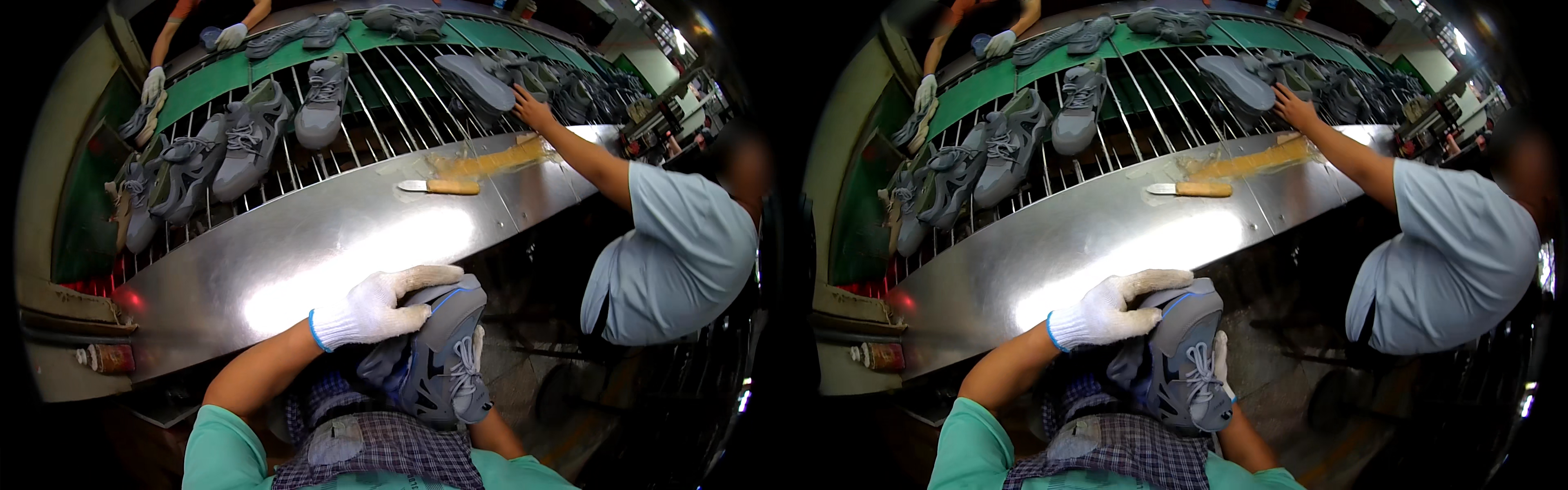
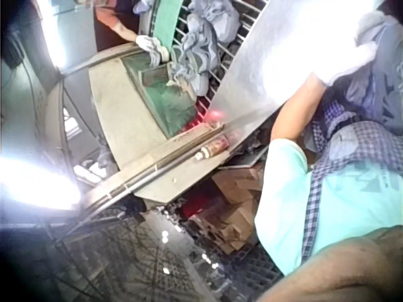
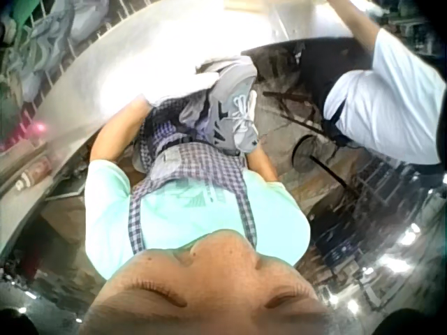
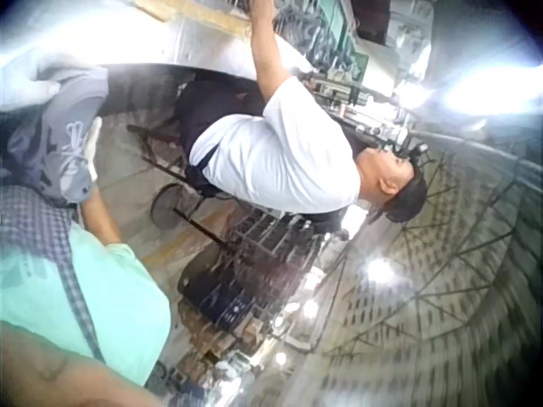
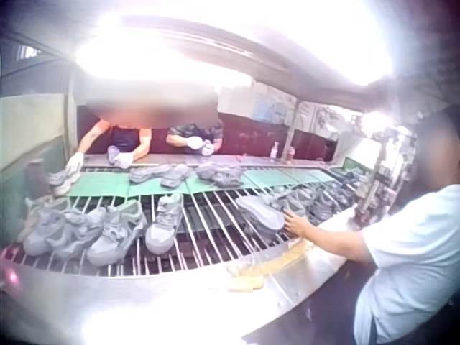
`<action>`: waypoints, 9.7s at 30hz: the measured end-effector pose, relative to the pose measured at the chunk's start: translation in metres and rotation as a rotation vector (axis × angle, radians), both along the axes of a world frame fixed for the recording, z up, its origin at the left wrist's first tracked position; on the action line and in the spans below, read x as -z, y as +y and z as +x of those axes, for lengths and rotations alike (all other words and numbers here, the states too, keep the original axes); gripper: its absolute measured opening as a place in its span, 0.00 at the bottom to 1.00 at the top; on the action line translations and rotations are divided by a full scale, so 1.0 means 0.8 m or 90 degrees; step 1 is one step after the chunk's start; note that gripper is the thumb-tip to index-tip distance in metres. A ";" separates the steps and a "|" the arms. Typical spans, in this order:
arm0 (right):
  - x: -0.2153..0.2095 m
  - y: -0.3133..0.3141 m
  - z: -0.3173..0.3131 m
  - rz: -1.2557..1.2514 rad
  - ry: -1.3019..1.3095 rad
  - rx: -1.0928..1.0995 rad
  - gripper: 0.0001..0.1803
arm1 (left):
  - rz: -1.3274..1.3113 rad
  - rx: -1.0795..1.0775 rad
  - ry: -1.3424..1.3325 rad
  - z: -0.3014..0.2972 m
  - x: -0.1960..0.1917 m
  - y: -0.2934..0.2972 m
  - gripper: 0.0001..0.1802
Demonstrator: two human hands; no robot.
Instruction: The person processes shoes on a factory line, picking up grey shoes from a conveyor, using a small blade to trim or clean the soles and edges, and placing them back onto the belt.
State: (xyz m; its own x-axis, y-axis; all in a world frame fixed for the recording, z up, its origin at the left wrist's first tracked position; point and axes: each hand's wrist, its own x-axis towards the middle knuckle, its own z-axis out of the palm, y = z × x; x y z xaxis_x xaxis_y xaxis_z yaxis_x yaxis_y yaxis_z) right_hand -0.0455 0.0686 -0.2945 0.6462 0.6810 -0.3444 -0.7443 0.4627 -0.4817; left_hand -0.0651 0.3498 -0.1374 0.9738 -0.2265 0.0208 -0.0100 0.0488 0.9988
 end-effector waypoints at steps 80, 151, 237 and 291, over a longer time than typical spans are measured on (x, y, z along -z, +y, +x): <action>-0.230 0.200 -0.033 -0.523 -1.087 -0.487 0.46 | 0.468 -0.360 -0.027 -0.158 -0.016 0.148 0.14; -0.246 0.154 -0.015 0.011 -0.721 -0.098 0.34 | -0.531 -0.360 0.116 -0.321 0.025 0.083 0.54; -0.211 0.093 -0.120 -0.118 -0.921 -0.483 0.35 | 0.016 -0.355 0.148 -0.190 0.080 0.078 0.16; -0.220 0.092 -0.023 -0.286 -1.163 -0.330 0.01 | 0.296 -0.257 -0.223 -0.252 0.025 0.011 0.40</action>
State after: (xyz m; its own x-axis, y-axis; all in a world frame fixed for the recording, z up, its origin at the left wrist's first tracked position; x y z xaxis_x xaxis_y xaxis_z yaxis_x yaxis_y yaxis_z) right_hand -0.0642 0.1418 -0.1186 0.1684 0.9599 0.2242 0.7042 0.0420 -0.7087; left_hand -0.2664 0.3584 -0.1576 0.9369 0.0897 0.3378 -0.2627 -0.4568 0.8499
